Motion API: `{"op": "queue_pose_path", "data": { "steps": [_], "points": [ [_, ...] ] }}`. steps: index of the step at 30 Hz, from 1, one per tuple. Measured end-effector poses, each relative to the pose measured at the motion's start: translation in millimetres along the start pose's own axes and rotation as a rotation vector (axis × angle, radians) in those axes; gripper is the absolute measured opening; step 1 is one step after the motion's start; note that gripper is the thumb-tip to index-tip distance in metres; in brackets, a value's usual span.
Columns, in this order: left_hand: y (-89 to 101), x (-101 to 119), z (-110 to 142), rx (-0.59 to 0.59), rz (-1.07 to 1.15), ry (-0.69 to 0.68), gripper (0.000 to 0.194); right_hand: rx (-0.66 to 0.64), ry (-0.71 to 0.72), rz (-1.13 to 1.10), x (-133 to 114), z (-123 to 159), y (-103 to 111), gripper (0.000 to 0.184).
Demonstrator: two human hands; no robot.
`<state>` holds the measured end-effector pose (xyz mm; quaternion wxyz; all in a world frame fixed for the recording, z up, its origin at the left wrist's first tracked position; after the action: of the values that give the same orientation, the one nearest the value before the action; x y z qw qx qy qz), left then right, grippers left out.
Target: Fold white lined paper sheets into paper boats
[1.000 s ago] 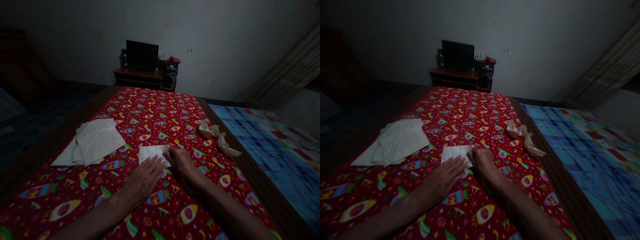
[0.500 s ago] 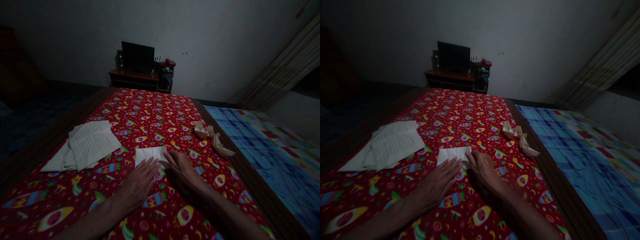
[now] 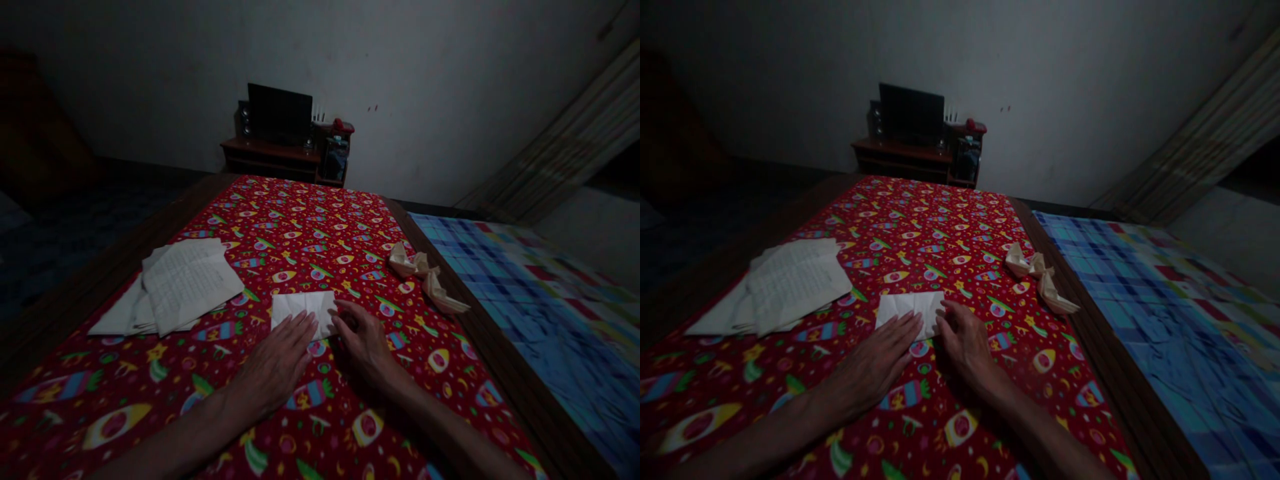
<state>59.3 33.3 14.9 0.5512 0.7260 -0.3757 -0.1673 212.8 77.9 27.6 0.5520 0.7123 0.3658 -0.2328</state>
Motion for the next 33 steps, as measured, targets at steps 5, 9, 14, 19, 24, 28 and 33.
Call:
{"op": "queue_pose_path", "data": {
  "steps": [5,9,14,19,24,28,33],
  "points": [
    [-1.7,-1.0,-0.6,-0.021,0.009,0.010,0.047,0.018,0.138,0.148,-5.3,5.5,1.8,0.031],
    [-2.7,-1.0,0.0,-0.025,-0.015,0.015,0.046,-0.005,0.455,0.472,-29.9,15.2,-2.9,0.020],
    [-0.8,0.4,0.4,-0.012,-0.038,0.007,0.046,-0.138,0.685,0.639,-44.1,28.0,-18.9,0.013],
    [1.0,0.8,-0.1,-0.001,-0.034,0.005,0.046,-0.203,0.736,0.632,-39.9,29.9,-18.6,0.015],
    [0.2,-0.5,0.9,0.004,-0.018,0.003,0.046,-0.187,0.745,0.635,-31.7,28.2,-6.7,0.011],
    [-1.1,-0.1,0.9,-0.002,-0.035,0.000,0.045,-0.160,0.714,0.664,-32.6,30.2,-8.3,0.015],
    [1.2,0.6,2.9,0.001,-0.072,-0.008,0.046,-0.251,0.761,0.639,-39.4,43.8,-22.3,0.039]
  ]
}}
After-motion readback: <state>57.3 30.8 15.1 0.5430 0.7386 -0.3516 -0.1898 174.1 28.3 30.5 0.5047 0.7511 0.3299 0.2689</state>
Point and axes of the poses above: each hand's wrist, its own z-axis away from the middle knuckle, its own y-axis out of the back of the hand, x = y × z, the point moved 7 cm from there along -z, towards the middle knuckle, and after that the axes turned 4 degrees about z, right-handed, at the moved point
